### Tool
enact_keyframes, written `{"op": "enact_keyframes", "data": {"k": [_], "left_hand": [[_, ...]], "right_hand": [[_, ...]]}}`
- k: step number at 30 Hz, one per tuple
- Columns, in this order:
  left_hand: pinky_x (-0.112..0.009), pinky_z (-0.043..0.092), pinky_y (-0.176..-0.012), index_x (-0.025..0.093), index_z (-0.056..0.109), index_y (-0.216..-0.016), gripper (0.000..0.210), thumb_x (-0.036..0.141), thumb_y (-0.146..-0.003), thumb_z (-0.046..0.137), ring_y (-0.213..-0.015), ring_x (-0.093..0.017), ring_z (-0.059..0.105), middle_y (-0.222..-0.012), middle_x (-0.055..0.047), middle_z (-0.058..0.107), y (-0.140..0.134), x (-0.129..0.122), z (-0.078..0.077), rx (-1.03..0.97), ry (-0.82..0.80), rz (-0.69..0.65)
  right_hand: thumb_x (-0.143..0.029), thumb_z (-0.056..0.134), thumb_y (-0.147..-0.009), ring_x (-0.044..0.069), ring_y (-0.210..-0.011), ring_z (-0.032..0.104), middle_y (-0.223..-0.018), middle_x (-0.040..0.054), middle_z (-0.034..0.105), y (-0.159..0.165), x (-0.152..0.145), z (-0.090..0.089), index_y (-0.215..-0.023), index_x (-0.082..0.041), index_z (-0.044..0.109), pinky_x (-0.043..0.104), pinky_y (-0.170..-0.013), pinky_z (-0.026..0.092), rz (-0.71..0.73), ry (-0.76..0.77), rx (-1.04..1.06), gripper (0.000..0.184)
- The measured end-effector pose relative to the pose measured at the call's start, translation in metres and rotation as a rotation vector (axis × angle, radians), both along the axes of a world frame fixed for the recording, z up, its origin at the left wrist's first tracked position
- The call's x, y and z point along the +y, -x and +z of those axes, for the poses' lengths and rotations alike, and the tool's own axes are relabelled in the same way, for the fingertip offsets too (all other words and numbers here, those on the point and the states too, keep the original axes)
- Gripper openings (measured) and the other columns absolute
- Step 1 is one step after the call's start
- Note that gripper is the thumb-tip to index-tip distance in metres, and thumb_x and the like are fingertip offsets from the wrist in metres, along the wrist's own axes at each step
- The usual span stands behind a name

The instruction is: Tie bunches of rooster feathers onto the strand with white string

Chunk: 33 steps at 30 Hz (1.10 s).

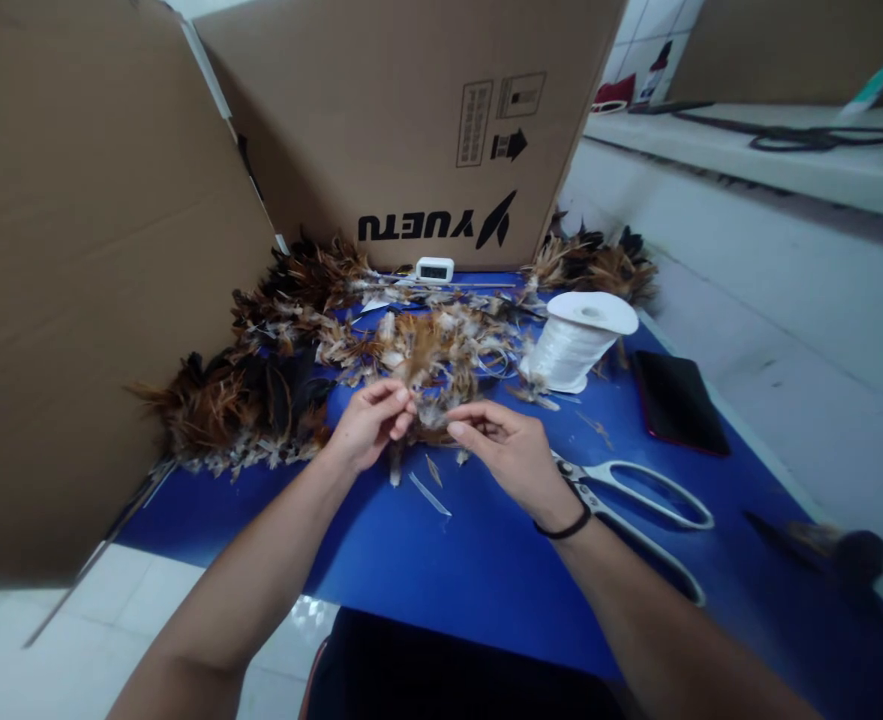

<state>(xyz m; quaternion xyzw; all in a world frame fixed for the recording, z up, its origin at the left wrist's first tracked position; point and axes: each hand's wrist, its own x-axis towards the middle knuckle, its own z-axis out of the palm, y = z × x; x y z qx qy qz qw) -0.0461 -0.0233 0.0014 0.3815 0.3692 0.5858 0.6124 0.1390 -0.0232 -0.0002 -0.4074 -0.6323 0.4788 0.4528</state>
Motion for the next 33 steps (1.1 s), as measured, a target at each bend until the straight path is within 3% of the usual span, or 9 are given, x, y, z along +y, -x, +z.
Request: {"op": "enact_keyframes", "data": {"k": [5,9,12,15,20,25,29,33], "left_hand": [[-0.013,0.031,-0.039,0.015,0.059,-0.075,0.020,0.023,-0.066,0.075,-0.045,-0.002,0.045,-0.062,0.003,0.055,0.022,0.011,0.005,-0.153,-0.062,0.248],[-0.014,0.033,-0.040,0.014,0.061,-0.076,0.017,0.022,-0.067,0.074,-0.045,-0.003,0.046,-0.062,0.003,0.054,0.028,0.014,0.004,-0.200,-0.096,0.305],[-0.015,0.033,-0.040,0.014,0.061,-0.076,0.016,0.022,-0.068,0.073,-0.044,-0.003,0.045,-0.062,0.003,0.054,0.028,0.014,0.005,-0.215,-0.118,0.312],[-0.015,0.033,-0.040,0.014,0.061,-0.075,0.016,0.021,-0.068,0.073,-0.044,-0.003,0.046,-0.061,0.003,0.054,0.029,0.015,0.005,-0.219,-0.125,0.330],[-0.016,0.034,-0.040,0.013,0.062,-0.075,0.016,0.023,-0.066,0.072,-0.043,-0.004,0.047,-0.059,0.002,0.055,0.033,0.019,0.001,-0.160,-0.123,0.352],[-0.016,0.033,-0.040,0.013,0.062,-0.074,0.018,0.025,-0.065,0.072,-0.043,-0.004,0.046,-0.058,0.003,0.055,0.036,0.021,-0.002,-0.135,-0.109,0.364],[-0.016,0.033,-0.041,0.013,0.061,-0.073,0.021,0.028,-0.064,0.072,-0.044,-0.004,0.047,-0.058,0.003,0.055,0.036,0.021,-0.003,-0.101,-0.087,0.354],[-0.016,0.034,-0.040,0.013,0.062,-0.073,0.023,0.030,-0.063,0.073,-0.044,-0.005,0.047,-0.058,0.003,0.054,0.035,0.021,-0.005,-0.074,-0.062,0.308]], "right_hand": [[-0.031,0.063,-0.076,0.014,-0.066,0.059,-0.081,0.0054,0.067,0.001,0.003,-0.006,-0.084,-0.018,0.069,0.028,-0.061,0.048,-0.037,-0.143,-0.120,0.017],[-0.028,0.059,-0.077,0.015,-0.067,0.061,-0.084,0.0051,0.069,0.010,0.020,0.003,-0.085,-0.018,0.069,0.028,-0.063,0.049,-0.062,-0.243,-0.251,0.016],[-0.021,0.059,-0.075,0.015,-0.070,0.062,-0.080,0.0034,0.070,0.026,0.040,0.016,-0.082,-0.018,0.070,0.029,-0.069,0.048,-0.034,-0.305,-0.470,0.013],[-0.014,0.059,-0.074,0.015,-0.071,0.062,-0.077,0.0026,0.070,0.047,0.055,0.024,-0.081,-0.019,0.070,0.027,-0.070,0.046,0.063,-0.335,-0.724,0.014],[-0.011,0.053,-0.079,0.017,-0.088,0.059,-0.091,0.0068,0.065,0.073,0.061,0.022,-0.088,-0.018,0.069,0.026,-0.076,0.042,0.402,-0.653,-1.075,0.019],[-0.013,0.043,-0.085,0.023,-0.092,0.055,-0.093,0.0140,0.061,0.080,0.067,0.019,-0.091,-0.012,0.067,0.030,-0.075,0.041,0.403,-0.818,-1.381,0.025],[-0.013,0.048,-0.080,0.022,-0.089,0.055,-0.097,0.0150,0.060,0.077,0.074,0.020,-0.089,-0.011,0.064,0.029,-0.073,0.041,0.399,-0.789,-1.378,0.019],[-0.014,0.049,-0.076,0.016,-0.075,0.054,-0.083,0.0068,0.061,0.060,0.075,0.029,-0.082,-0.015,0.060,0.025,-0.067,0.039,0.343,-0.734,-1.120,0.012]]}}
